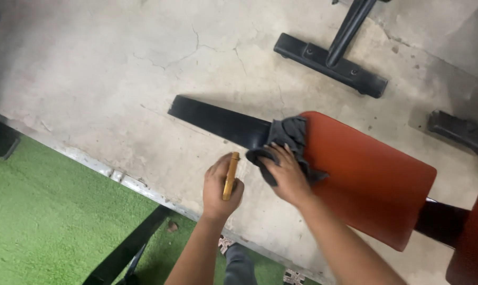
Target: Cleaning gym equipment by spraying it with solution and wiping it down with a cloth.
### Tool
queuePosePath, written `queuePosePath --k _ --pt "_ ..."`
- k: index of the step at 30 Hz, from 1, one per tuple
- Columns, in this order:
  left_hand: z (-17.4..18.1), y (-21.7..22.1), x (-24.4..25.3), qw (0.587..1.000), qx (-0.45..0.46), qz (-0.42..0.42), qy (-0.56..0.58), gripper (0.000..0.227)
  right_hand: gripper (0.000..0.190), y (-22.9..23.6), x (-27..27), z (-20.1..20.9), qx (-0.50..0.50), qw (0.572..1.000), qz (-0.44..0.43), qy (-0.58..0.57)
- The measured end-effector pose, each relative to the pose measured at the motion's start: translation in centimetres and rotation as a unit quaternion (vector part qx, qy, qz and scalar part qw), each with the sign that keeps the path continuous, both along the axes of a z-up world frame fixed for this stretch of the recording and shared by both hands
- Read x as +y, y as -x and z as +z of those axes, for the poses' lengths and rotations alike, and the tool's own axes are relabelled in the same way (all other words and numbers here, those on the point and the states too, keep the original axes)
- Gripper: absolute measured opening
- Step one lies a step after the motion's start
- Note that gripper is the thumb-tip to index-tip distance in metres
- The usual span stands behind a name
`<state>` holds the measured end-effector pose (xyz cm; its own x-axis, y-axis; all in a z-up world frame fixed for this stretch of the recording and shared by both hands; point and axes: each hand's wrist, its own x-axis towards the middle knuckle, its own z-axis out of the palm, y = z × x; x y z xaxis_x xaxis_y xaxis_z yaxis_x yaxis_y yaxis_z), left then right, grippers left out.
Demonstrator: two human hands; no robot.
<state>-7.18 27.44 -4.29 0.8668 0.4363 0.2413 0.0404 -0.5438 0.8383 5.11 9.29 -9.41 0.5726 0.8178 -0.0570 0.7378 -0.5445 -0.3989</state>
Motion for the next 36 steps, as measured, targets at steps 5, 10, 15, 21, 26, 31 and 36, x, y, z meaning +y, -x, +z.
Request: queuePosePath --k 5,10,15,21,26,31,36 --pt "-0.5 -0.9 3.1 0.994 0.104 -0.031 0.023 0.057 0.071 -2.5 -0.8 4.0 -0.039 0.989 -0.108 0.094" --pt "-1.4 -2.5 4.7 0.978 0.195 -0.064 0.033 0.057 0.059 -3.8 -1.2 -1.4 -0.08 0.954 -0.281 -0.069" --pt "-2.7 -4.7 5.2 0.949 0.29 -0.124 -0.014 0.069 0.06 -3.0 -0.9 -2.3 -0.164 0.94 -0.272 -0.123" --pt "-5.9 -6.9 4.0 0.93 0.322 -0.167 -0.056 0.063 0.065 -2.1 -0.9 -2.7 -0.203 0.935 -0.271 -0.103" --pt "-6.6 -9.1 2.6 0.89 0.397 -0.205 -0.097 0.054 0.067 -2.2 -0.7 -2.4 -0.195 0.936 -0.272 -0.11" --pt "-6.8 -9.3 2.4 0.86 0.441 -0.228 -0.113 0.049 0.067 -2.1 -0.9 -2.5 -0.2 0.936 -0.266 -0.113" --pt "-10.3 -7.5 3.3 0.882 0.407 -0.219 -0.096 0.061 0.066 -2.2 -1.2 -2.0 -0.177 0.952 -0.246 -0.048"
